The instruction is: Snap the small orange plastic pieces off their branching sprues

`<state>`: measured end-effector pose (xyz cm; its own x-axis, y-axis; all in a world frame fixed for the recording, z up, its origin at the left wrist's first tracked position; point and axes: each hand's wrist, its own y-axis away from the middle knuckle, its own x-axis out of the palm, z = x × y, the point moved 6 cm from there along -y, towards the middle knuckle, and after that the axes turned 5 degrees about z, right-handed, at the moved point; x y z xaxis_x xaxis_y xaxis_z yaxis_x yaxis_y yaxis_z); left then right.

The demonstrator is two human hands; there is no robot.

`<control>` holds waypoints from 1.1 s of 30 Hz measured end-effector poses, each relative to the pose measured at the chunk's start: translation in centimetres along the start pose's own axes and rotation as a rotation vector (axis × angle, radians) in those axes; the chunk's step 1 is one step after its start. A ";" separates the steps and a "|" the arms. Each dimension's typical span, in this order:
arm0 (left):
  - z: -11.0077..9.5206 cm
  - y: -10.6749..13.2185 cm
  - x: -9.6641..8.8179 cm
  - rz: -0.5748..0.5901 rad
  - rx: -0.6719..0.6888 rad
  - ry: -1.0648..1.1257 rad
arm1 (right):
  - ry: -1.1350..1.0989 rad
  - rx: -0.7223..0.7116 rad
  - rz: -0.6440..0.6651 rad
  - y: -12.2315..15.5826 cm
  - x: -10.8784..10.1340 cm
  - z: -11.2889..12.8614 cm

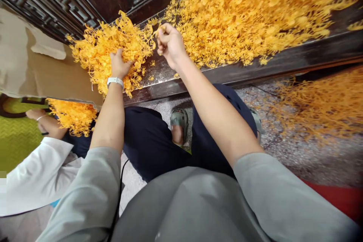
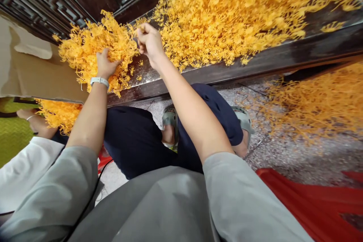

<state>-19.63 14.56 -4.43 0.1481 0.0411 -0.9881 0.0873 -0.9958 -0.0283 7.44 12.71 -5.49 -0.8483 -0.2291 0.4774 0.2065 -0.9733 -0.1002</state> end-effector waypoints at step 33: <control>-8.4 -1.3 1.5 0.206 0.143 -0.220 | 0.134 0.055 -0.347 1.4 -11.2 0.8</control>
<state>-11.23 16.60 -4.60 -0.0692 -0.1653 -0.9838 -0.0639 -0.9834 0.1697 17.61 13.92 -10.26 -0.9280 0.1110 0.3556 -0.0817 -0.9920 0.0965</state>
